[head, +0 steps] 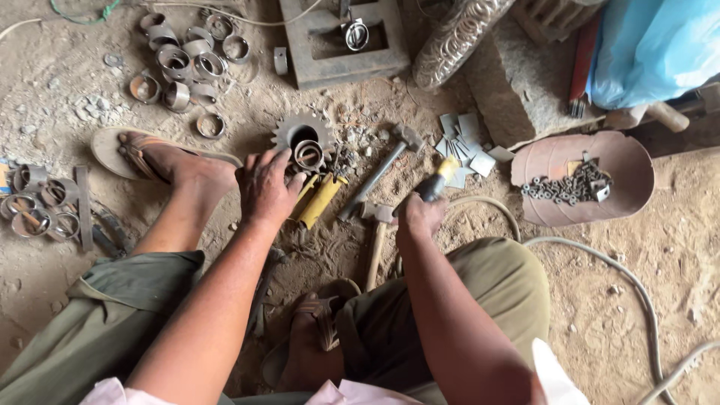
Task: The person sits on the ground and uses a welding torch to attach metal rings and a square metal plate to a gear-like component. They repeatedly position the parts, weld them, and adjust the assembly using a hammer and the torch.
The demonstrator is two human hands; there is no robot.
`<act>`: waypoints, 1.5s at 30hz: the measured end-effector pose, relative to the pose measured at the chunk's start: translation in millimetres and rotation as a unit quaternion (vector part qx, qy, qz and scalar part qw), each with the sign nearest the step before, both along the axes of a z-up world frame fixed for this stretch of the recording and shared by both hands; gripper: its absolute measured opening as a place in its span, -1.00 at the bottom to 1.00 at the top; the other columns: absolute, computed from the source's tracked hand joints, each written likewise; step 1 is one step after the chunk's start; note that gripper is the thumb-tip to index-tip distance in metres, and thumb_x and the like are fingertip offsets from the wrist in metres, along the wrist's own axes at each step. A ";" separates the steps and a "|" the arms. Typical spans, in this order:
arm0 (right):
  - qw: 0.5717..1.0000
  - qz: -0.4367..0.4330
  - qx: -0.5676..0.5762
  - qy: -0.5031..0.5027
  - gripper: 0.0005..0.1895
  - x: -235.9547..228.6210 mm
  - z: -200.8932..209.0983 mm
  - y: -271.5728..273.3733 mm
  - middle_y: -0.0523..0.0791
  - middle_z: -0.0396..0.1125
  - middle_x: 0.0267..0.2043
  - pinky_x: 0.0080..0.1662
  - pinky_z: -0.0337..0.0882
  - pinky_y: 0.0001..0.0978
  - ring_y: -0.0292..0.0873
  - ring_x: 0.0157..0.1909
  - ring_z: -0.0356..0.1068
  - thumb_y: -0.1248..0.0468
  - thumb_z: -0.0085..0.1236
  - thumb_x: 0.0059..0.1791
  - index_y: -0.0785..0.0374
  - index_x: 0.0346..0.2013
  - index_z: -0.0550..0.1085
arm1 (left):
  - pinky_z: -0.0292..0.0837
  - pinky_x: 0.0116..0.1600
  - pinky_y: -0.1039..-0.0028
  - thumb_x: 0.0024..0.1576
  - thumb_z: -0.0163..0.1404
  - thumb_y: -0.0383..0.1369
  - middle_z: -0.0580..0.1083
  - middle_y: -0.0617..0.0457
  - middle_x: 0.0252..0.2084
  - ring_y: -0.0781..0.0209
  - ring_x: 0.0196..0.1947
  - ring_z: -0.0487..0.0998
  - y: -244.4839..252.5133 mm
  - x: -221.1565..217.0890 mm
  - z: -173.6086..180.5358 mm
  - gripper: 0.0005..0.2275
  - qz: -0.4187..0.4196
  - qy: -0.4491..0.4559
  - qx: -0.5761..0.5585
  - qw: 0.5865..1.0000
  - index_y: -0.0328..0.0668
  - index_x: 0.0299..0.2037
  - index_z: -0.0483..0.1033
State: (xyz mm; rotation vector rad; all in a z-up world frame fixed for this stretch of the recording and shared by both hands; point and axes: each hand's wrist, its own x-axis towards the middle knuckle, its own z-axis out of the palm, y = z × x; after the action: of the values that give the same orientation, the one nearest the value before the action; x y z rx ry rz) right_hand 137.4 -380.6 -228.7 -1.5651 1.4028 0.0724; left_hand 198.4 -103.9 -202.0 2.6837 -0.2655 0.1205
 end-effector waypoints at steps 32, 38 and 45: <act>0.893 0.413 -0.017 -0.179 0.23 5.4 68.4 75.3 0.07 0.32 0.30 0.33 0.30 -0.23 -0.04 0.31 0.35 0.11 0.43 -0.22 0.09 0.56 -0.17 | 0.33 0.22 0.21 0.00 0.32 -0.22 0.56 -0.02 0.11 -0.04 0.11 0.45 -28.3 23.2 11.8 -0.55 0.044 0.081 0.003 0.996 -0.17 0.09 0.59; 0.888 0.393 0.012 -0.239 0.20 8.6 62.1 78.1 0.07 0.34 0.28 0.32 0.33 -0.23 -0.04 0.31 0.37 0.15 0.41 -0.21 0.13 0.55 -0.13 | 0.34 0.24 0.19 0.01 0.32 -0.20 0.55 -0.03 0.11 -0.03 0.13 0.46 -32.5 25.0 25.0 -0.52 0.062 0.129 0.008 0.990 -0.12 0.13 0.56; 0.882 0.398 0.021 -0.250 0.18 9.6 48.4 80.1 0.11 0.29 0.32 0.37 0.27 -0.25 -0.03 0.35 0.33 0.20 0.38 -0.20 0.17 0.55 -0.14 | 0.41 0.17 0.17 0.06 0.27 -0.17 0.47 -0.10 0.15 -0.01 0.17 0.45 -42.3 24.0 39.2 -0.52 0.128 0.215 0.004 0.968 0.00 0.19 0.51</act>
State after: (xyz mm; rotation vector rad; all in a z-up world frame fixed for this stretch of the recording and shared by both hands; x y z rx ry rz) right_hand 147.0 -300.6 -180.3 -1.8623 0.3016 0.1745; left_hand 222.4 -146.2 -162.9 2.6544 0.2166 -0.3816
